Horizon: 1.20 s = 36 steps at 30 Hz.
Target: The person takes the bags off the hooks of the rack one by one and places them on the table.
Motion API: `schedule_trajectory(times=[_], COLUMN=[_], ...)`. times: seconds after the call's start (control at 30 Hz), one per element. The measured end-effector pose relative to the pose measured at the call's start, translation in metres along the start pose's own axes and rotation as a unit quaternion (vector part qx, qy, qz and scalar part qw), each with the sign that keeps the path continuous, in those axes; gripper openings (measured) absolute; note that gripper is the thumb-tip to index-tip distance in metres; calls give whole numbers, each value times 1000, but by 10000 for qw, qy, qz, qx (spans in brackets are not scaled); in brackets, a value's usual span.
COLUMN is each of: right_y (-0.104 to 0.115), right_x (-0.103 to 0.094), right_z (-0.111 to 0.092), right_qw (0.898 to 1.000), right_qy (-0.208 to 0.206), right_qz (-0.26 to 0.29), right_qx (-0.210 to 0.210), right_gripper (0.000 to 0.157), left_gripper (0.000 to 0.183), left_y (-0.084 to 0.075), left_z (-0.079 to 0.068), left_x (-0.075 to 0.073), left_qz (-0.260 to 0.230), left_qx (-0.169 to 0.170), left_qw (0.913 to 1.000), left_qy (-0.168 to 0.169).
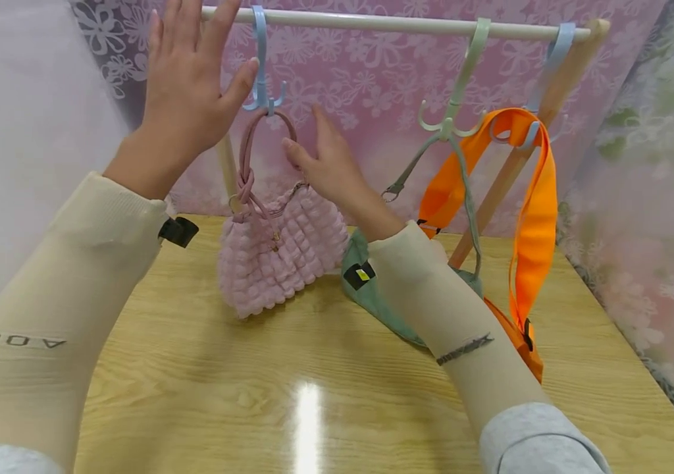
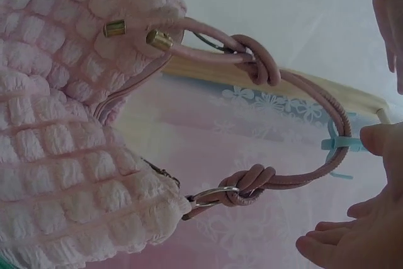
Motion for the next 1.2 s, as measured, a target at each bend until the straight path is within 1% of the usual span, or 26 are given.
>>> schedule_trajectory(times=[0.17,0.37,0.5,0.6,0.73,0.8,0.97,1.1,1.17,1.2], right_y=[-2,-1,2,1,-3,-5,-8,-11,-11,-10], right_x=[-5,-5,-3,-2,0,1,3,5,7,7], right_z=[4,13,20,26,33,35,41,44,44,43], right_qw=[10000,9996,9990,9991,9993,9988,9959,9914,9881,9850], right_qy=[-22,-16,-1,101,219,276,428,558,642,688], right_qz=[75,-81,-165,-114,150,356,767,1163,1383,1562], right_qx=[-17,-270,-415,-407,-250,-181,-236,-240,-217,-235], right_gripper=[79,80,80,80,77,73,65,61,59,55], left_gripper=[60,61,61,61,63,65,68,68,66,66], left_y=[-3,0,2,4,7,8,10,11,10,10], left_z=[10,23,27,29,31,33,38,41,42,42], left_x=[2,4,5,8,12,14,17,16,16,16], left_qz=[166,371,432,519,597,665,798,737,705,715], left_qx=[293,697,865,976,1047,1040,1042,1121,1198,1237], left_qw=[9990,9950,9929,9913,9902,9905,9907,9900,9891,9884], left_qy=[-282,-606,-687,-720,-703,-599,-361,-434,-495,-507])
Point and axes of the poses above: each hand's wrist, its own z-axis towards the middle knuckle, its own x-axis out of the palm, y = z × x, the point moved 5 cm from there along z, towards the middle knuckle, and after that the axes turned 12 degrees about z, right-handed, at the moved point
